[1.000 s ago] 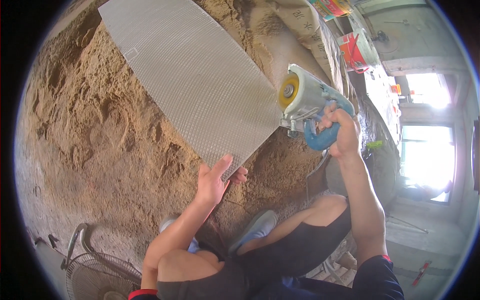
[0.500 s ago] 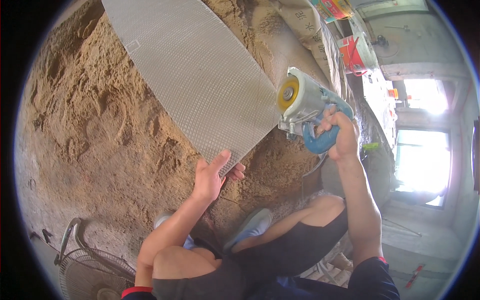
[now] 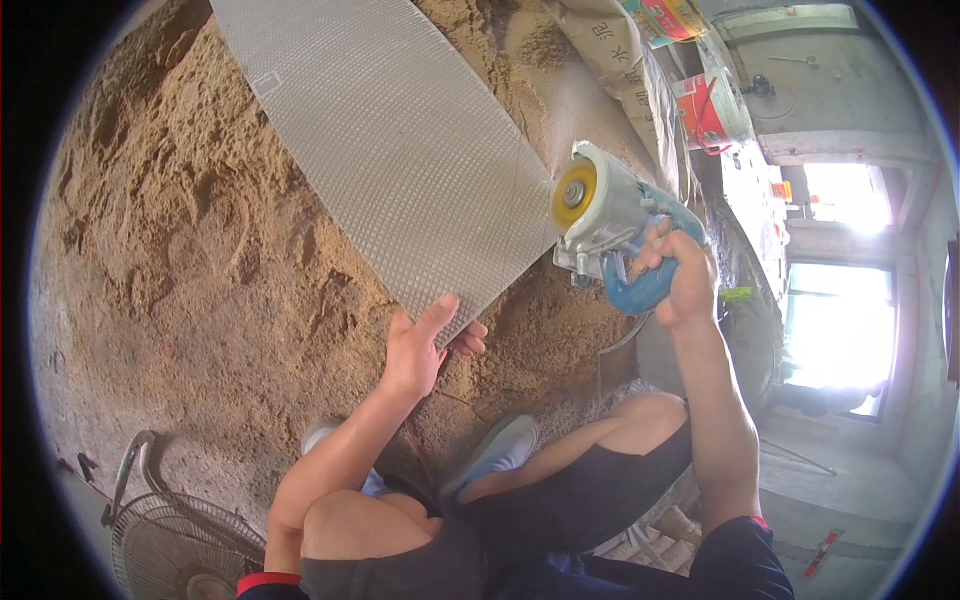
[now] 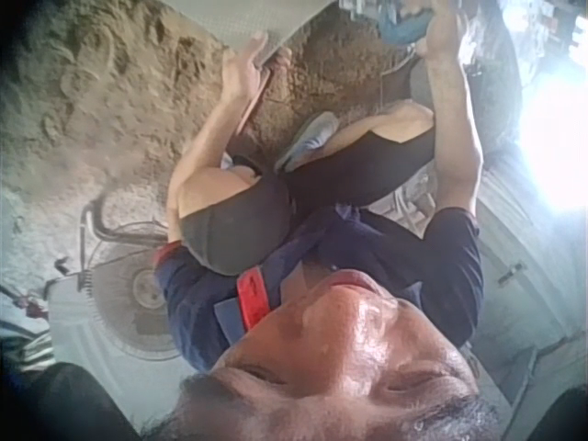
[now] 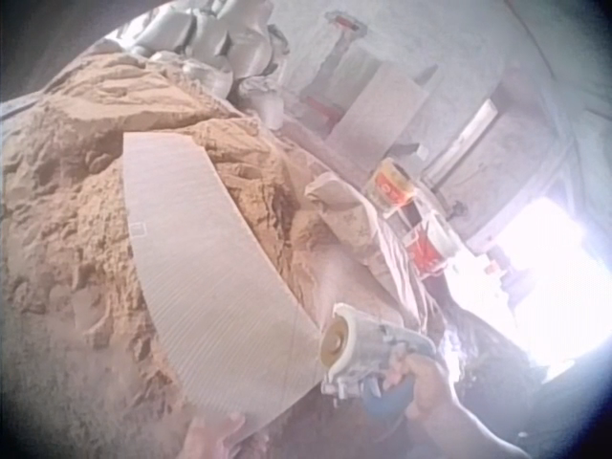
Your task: The person spreads mortar using a notched trowel on a floor and then uses a power saw to cut a ceramic tile.
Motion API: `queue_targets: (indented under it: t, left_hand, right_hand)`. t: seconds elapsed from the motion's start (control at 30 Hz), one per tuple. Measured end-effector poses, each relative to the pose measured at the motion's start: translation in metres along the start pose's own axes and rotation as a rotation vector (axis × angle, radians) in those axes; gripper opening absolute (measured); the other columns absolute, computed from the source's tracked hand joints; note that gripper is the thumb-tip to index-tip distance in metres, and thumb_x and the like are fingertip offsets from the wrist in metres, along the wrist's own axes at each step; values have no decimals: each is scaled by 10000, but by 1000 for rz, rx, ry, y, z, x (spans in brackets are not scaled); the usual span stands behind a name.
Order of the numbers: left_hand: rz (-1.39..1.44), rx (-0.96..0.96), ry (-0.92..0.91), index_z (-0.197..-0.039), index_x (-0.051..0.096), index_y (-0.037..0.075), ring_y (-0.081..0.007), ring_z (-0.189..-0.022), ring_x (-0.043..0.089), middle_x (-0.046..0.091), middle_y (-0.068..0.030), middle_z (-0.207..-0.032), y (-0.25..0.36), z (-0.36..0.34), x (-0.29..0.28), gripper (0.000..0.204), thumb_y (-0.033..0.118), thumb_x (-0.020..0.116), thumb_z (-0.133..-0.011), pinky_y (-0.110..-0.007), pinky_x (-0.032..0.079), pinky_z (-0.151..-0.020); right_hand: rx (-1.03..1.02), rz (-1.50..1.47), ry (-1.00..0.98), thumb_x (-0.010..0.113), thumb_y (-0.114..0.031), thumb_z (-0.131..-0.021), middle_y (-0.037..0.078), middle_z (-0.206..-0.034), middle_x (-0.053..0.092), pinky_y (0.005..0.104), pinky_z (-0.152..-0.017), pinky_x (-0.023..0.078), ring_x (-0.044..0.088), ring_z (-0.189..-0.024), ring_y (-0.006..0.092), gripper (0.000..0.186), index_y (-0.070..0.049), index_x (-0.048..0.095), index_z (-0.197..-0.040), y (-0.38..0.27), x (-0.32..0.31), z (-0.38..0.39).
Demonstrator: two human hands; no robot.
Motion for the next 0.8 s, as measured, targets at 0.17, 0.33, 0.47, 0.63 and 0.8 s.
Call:
queue_targets:
  t: [0.17, 0.33, 0.47, 0.63, 0.8]
  left_hand:
    - [9, -7, 18, -977, 606, -60, -235, -624, 654, 665, -168, -768, 0, -1, 1, 374, 308, 551, -943, -347, 534, -570]
    - [8, -1, 20, -974, 604, -66, -238, -620, 656, 665, -170, -764, -2, -1, -1, 383, 313, 557, -940, -344, 533, -563]
    - [6, 2, 28, -968, 604, -75, -243, -625, 657, 665, -177, -771, -2, -1, 0, 394, 316, 564, -938, -345, 535, -565]
    - [21, -7, 32, -972, 604, -78, -247, -629, 657, 664, -180, -774, -2, -1, 1, 396, 315, 567, -936, -351, 543, -578]
    - [13, -5, 26, -977, 602, -80, -244, -630, 654, 663, -177, -770, 0, 0, 1, 398, 314, 570, -933, -350, 544, -580]
  right_hand:
    - [-2, 7, -12, 495, 25, -733, 29, -724, 446, 285, -552, 399, 445, -589, 118, 100, -58, 503, -788, -1, -2, 3]
    - [24, -2, -9, 493, 22, -735, 27, -723, 446, 284, -554, 397, 443, -590, 116, 103, -54, 512, -802, 1, -3, 5]
    - [27, 2, -5, 492, 19, -735, 26, -730, 449, 283, -561, 398, 443, -595, 113, 119, -48, 517, -829, 1, -4, 8]
    - [33, 30, 7, 491, 11, -734, 26, -740, 454, 285, -571, 403, 446, -604, 113, 126, -49, 517, -842, -1, -3, 14]
    - [35, 44, -12, 490, 5, -735, 24, -742, 455, 289, -578, 410, 449, -608, 114, 125, -50, 518, -844, 1, -6, 16]
Point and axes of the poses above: each hand's wrist, its own z-axis away from the middle knuckle, its own x-axis out of the palm, y = z × x, the point moved 3 cm from there along -z, towards the middle knuckle
